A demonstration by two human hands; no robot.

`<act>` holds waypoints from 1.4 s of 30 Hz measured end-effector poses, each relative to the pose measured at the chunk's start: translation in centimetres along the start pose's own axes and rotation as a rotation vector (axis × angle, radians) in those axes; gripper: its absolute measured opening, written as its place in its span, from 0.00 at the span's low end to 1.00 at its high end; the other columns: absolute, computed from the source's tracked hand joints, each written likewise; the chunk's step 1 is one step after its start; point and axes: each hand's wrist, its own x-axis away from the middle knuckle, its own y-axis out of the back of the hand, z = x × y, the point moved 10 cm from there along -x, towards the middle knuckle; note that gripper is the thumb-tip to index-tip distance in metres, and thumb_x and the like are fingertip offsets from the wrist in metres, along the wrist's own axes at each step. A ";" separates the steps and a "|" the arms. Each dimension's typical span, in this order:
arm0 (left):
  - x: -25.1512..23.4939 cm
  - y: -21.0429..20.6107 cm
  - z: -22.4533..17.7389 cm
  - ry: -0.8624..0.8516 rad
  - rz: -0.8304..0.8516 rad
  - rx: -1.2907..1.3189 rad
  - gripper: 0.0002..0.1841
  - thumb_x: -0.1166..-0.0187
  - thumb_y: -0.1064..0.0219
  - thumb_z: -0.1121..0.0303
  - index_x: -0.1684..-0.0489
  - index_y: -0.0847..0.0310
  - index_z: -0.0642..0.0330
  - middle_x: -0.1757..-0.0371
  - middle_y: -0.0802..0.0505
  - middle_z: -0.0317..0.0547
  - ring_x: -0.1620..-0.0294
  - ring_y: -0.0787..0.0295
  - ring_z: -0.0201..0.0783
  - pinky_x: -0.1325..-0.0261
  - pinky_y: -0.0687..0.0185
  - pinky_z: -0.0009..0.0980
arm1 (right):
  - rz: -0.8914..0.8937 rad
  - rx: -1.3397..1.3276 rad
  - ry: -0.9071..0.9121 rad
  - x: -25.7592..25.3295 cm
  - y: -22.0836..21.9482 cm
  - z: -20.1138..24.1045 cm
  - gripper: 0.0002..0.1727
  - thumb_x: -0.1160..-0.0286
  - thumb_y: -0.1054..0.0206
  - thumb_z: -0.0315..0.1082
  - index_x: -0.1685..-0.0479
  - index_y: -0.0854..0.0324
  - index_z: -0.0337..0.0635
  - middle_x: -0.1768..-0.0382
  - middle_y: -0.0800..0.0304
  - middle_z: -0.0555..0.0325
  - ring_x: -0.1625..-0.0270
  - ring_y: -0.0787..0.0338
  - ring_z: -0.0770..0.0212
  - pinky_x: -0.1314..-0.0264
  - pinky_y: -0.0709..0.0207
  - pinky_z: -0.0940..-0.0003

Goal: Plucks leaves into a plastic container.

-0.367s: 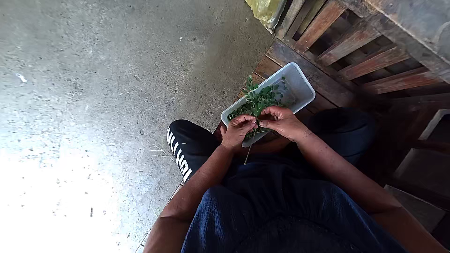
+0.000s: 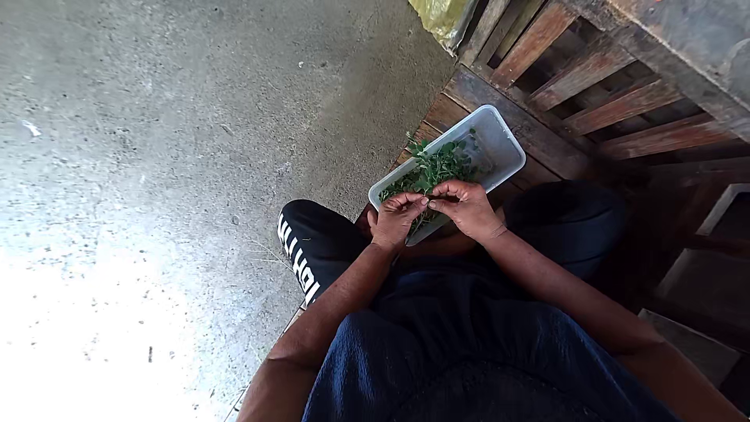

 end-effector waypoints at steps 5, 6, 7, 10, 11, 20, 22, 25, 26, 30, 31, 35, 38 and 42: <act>1.1 -0.3 -0.9 -0.041 -0.038 -0.144 0.04 0.25 0.27 0.75 0.58 0.09 0.62 0.60 0.05 0.37 0.59 0.11 0.26 0.48 0.12 0.29 | -0.049 0.037 0.093 0.7 0.4 0.8 0.04 0.31 0.27 0.20 0.61 0.13 0.32 0.64 0.09 0.55 0.62 0.11 0.72 0.53 0.15 0.76; 1.4 -0.4 -1.5 -0.053 -0.052 -0.177 0.05 0.25 0.26 0.76 0.57 0.09 0.64 0.60 0.06 0.39 0.59 0.11 0.27 0.48 0.13 0.30 | -0.025 0.075 0.103 0.9 0.4 1.3 0.03 0.28 0.27 0.22 0.59 0.13 0.33 0.62 0.09 0.55 0.61 0.11 0.71 0.52 0.14 0.74; 1.5 -0.4 -2.1 -0.080 -0.069 -0.182 0.05 0.27 0.25 0.78 0.58 0.09 0.66 0.60 0.05 0.41 0.60 0.11 0.27 0.48 0.12 0.29 | -0.002 0.091 0.116 0.9 0.3 1.5 0.04 0.27 0.27 0.24 0.59 0.13 0.34 0.62 0.09 0.57 0.60 0.11 0.71 0.52 0.14 0.73; 1.2 -0.8 -3.9 -0.199 -0.047 -0.135 0.05 0.30 0.26 0.82 0.61 0.09 0.73 0.63 0.04 0.45 0.59 0.09 0.24 0.47 0.13 0.24 | 0.060 0.065 0.183 -0.1 0.2 1.7 0.06 0.31 0.28 0.27 0.60 0.11 0.33 0.62 0.08 0.61 0.59 0.11 0.75 0.51 0.14 0.76; 1.2 -1.0 -4.5 -0.226 -0.026 -0.126 0.04 0.28 0.27 0.82 0.60 0.10 0.75 0.63 0.05 0.48 0.59 0.10 0.26 0.46 0.14 0.25 | 0.085 0.036 0.181 -0.5 0.1 1.8 0.06 0.32 0.28 0.26 0.60 0.12 0.34 0.63 0.08 0.64 0.60 0.11 0.77 0.52 0.14 0.77; 1.4 -2.0 -4.6 -0.120 0.152 -0.173 0.05 0.24 0.31 0.83 0.59 0.14 0.80 0.65 0.08 0.51 0.63 0.17 0.27 0.52 0.21 0.26 | 0.320 -0.229 -0.218 -0.3 -0.8 0.3 0.18 0.36 0.40 0.11 0.68 0.19 0.49 0.76 0.08 0.74 0.75 0.11 0.76 0.69 0.14 0.79; 1.7 -1.7 -4.5 -0.076 0.119 -0.117 0.05 0.23 0.32 0.83 0.57 0.14 0.80 0.63 0.08 0.50 0.63 0.17 0.26 0.51 0.20 0.25 | 0.368 -0.210 -0.203 -0.3 -0.6 0.0 0.17 0.35 0.39 0.12 0.66 0.18 0.48 0.74 0.07 0.74 0.73 0.10 0.76 0.66 0.13 0.79; 1.5 -1.6 -4.4 -0.039 0.089 -0.041 0.04 0.21 0.33 0.82 0.57 0.15 0.77 0.63 0.10 0.45 0.63 0.19 0.24 0.53 0.21 0.24 | 0.349 0.039 0.000 -0.8 0.9 0.4 0.09 0.36 0.34 0.16 0.61 0.17 0.37 0.67 0.09 0.72 0.65 0.12 0.82 0.57 0.15 0.82; 1.4 -1.7 -4.3 -0.019 0.086 -0.021 0.04 0.21 0.34 0.83 0.56 0.15 0.77 0.63 0.10 0.44 0.64 0.19 0.24 0.54 0.21 0.23 | 0.349 0.150 0.075 -1.0 1.3 0.8 0.07 0.34 0.34 0.18 0.59 0.17 0.27 0.65 0.12 0.63 0.62 0.15 0.83 0.53 0.20 0.83; 1.6 -1.8 -4.3 0.030 0.089 0.001 0.06 0.20 0.36 0.84 0.52 0.16 0.77 0.61 0.08 0.46 0.66 0.17 0.25 0.58 0.19 0.23 | 0.360 0.412 0.273 -1.7 1.3 1.7 0.13 0.26 0.37 0.22 0.55 0.18 0.14 0.60 0.11 0.31 0.58 0.13 0.63 0.48 0.20 0.71; 1.7 -2.0 -4.3 0.037 0.094 -0.011 0.07 0.20 0.36 0.84 0.51 0.16 0.77 0.59 0.08 0.47 0.66 0.18 0.25 0.58 0.20 0.23 | 0.355 0.467 0.308 -1.9 1.2 1.8 0.13 0.25 0.37 0.22 0.54 0.17 0.15 0.58 0.11 0.26 0.55 0.10 0.52 0.45 0.19 0.62; 1.6 -2.1 -4.1 0.047 0.071 -0.009 0.07 0.17 0.37 0.82 0.50 0.15 0.76 0.59 0.08 0.46 0.68 0.19 0.23 0.63 0.22 0.21 | 0.285 0.561 0.557 -2.2 0.8 2.3 0.11 0.26 0.36 0.22 0.58 0.14 0.18 0.51 0.11 0.21 0.42 0.11 0.27 0.32 0.22 0.42; 1.7 -1.3 -4.2 0.046 0.013 -0.019 0.08 0.16 0.37 0.79 0.49 0.15 0.76 0.63 0.08 0.46 0.69 0.17 0.25 0.63 0.20 0.22 | 0.265 0.537 0.657 -1.7 0.5 1.7 0.11 0.25 0.37 0.23 0.60 0.12 0.20 0.47 0.12 0.22 0.40 0.14 0.25 0.30 0.24 0.41; 2.0 -0.6 -5.5 -0.051 -0.033 -0.079 0.09 0.17 0.36 0.78 0.48 0.15 0.77 0.64 0.07 0.46 0.68 0.13 0.27 0.61 0.16 0.25 | 0.065 0.486 0.700 -1.4 1.7 1.8 0.13 0.27 0.37 0.29 0.66 0.12 0.23 0.49 0.10 0.27 0.42 0.11 0.30 0.35 0.20 0.42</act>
